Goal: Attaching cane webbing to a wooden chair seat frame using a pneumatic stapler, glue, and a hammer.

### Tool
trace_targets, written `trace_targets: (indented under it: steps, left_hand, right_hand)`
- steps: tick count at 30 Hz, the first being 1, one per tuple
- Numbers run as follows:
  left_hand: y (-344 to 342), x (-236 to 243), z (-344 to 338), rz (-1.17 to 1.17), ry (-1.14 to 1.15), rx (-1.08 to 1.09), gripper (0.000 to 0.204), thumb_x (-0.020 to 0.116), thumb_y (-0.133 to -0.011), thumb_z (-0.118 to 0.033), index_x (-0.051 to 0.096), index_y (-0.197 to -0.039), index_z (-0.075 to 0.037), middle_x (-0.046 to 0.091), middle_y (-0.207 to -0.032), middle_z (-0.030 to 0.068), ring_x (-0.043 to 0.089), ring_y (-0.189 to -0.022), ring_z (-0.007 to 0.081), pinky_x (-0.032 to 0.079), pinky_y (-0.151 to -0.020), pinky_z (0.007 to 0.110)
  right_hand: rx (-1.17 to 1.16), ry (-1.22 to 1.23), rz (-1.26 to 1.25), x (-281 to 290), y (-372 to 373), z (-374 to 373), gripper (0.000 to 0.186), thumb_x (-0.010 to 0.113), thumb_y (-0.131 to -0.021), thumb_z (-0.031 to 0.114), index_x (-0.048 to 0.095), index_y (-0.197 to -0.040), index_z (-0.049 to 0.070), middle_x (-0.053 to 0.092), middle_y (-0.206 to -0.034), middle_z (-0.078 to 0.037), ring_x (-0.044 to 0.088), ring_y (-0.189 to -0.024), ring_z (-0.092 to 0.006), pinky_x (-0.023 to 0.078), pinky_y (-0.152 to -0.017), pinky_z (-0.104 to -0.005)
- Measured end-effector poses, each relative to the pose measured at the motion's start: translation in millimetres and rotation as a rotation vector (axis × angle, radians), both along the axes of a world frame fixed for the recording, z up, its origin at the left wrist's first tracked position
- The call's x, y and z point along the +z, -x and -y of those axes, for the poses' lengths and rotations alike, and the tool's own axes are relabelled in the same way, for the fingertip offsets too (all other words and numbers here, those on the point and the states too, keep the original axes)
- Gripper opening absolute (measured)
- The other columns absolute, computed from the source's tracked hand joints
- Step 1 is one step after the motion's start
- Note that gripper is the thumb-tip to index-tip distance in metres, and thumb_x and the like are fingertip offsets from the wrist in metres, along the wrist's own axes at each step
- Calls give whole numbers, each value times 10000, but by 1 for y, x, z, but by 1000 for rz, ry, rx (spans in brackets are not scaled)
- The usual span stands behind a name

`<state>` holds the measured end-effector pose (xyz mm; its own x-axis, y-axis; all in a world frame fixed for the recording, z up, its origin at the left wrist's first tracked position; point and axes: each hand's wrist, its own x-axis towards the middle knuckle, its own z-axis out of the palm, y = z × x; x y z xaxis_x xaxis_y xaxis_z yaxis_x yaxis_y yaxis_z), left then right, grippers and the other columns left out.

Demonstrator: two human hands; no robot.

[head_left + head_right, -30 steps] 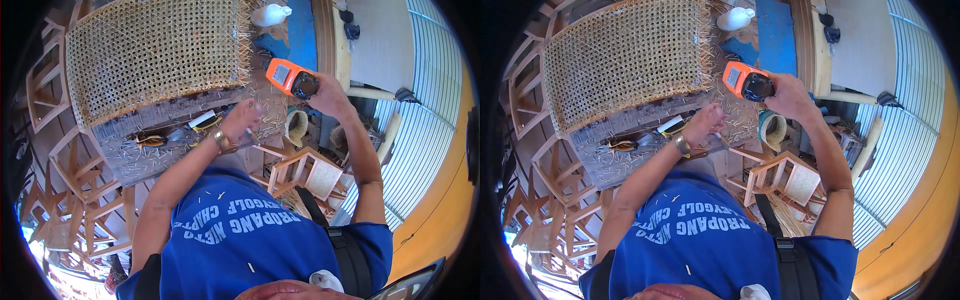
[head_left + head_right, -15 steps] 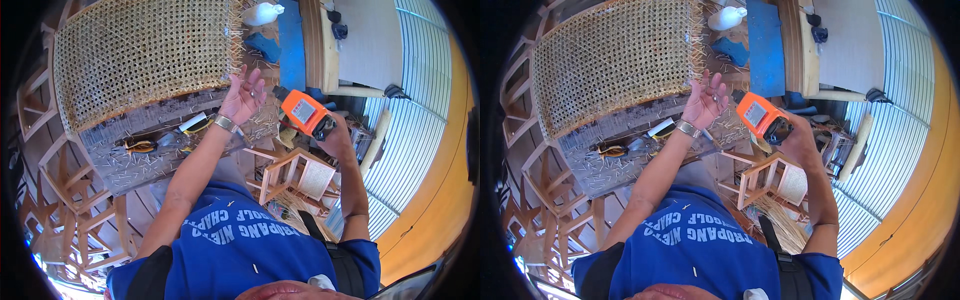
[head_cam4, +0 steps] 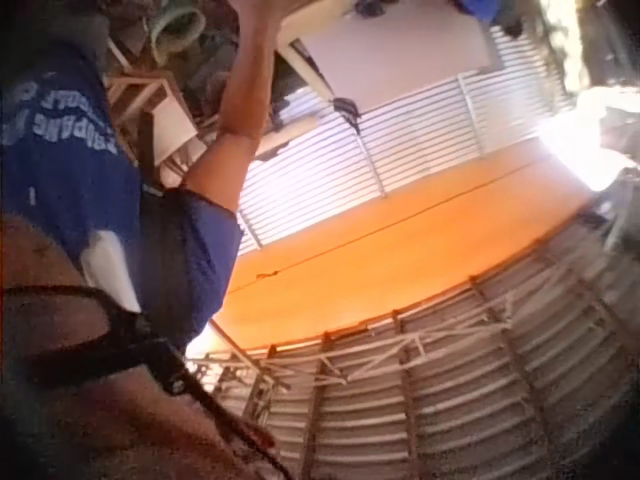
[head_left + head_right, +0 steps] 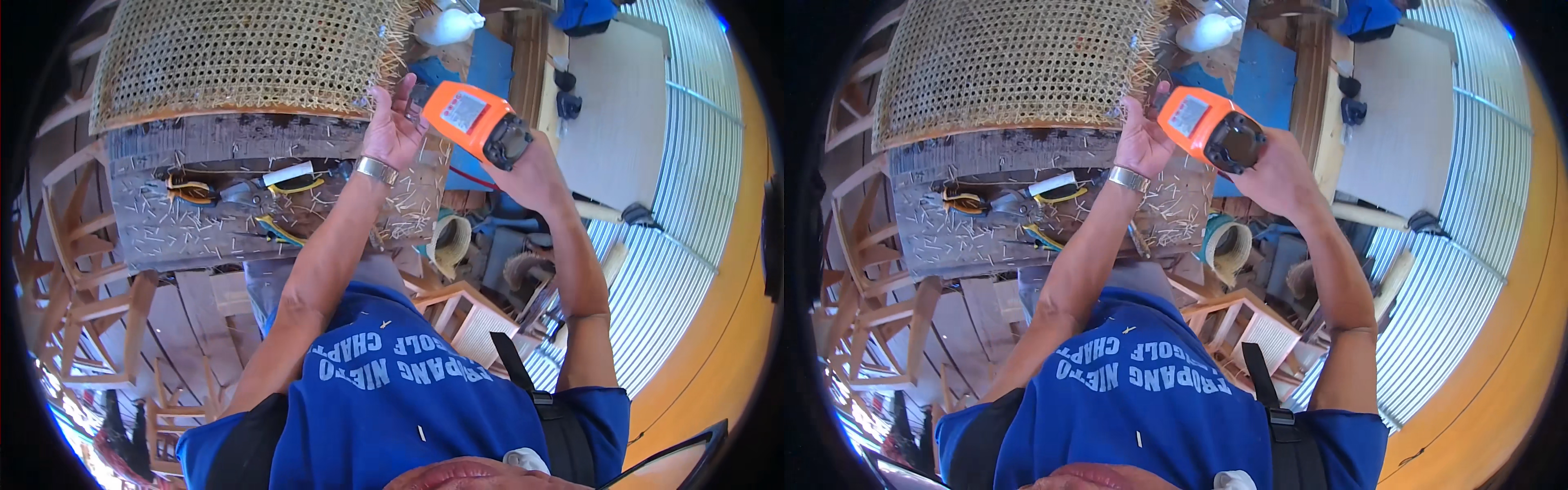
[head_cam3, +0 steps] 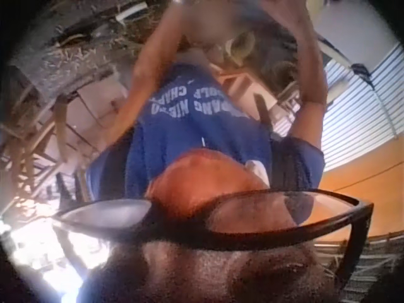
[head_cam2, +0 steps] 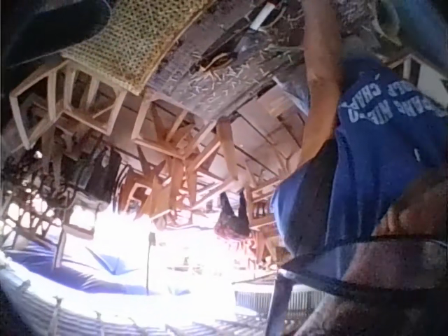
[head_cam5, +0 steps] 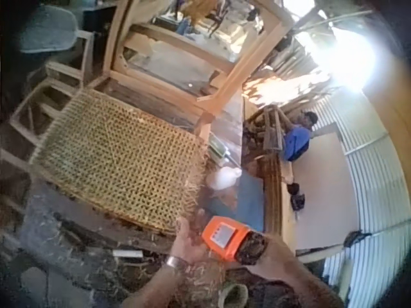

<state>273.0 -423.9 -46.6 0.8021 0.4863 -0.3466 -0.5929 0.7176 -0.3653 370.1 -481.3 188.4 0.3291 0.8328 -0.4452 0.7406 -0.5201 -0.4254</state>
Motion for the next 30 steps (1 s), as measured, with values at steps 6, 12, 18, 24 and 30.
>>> trace_targets:
  steps: [6,12,18,24,30]
  left_hand:
    - [-12,10,-1,-154,-4,47,517,615,-925,-599,641,-1164,-141,703,-1099,-9,661,-1012,135,569,-816,321]
    - [-15,-10,4,-110,-75,72,465,603,-970,-517,617,-1225,-128,687,-1088,6,661,-970,155,572,-814,334]
    - [-39,5,7,-448,127,29,452,639,-970,-530,680,-1044,-86,671,-972,5,611,-776,127,527,-671,280]
    - [-41,6,8,-573,78,7,428,683,-945,-505,681,-991,-79,674,-911,7,605,-727,127,506,-644,272]
    - [-41,9,6,-642,63,-25,508,670,-933,-564,678,-980,-59,675,-903,21,603,-707,127,483,-628,267]
  right_hand:
    - [67,110,18,-22,-11,-45,336,731,-791,188,695,-1090,39,717,-845,-147,687,-778,-197,543,-753,-380]
    - [131,115,9,-36,-16,-73,286,721,-779,194,707,-988,0,705,-785,-91,626,-740,-136,531,-736,-361]
    - [208,271,99,-34,-13,-85,356,699,-796,239,678,-1000,-51,702,-830,-223,696,-788,-273,534,-787,-401]
    - [229,322,126,-27,-5,-94,370,702,-788,255,680,-997,-50,693,-827,-249,710,-812,-350,534,-786,-416]
    - [220,363,176,-24,6,-105,374,698,-793,251,684,-1016,-48,693,-840,-269,711,-843,-391,537,-786,-431]
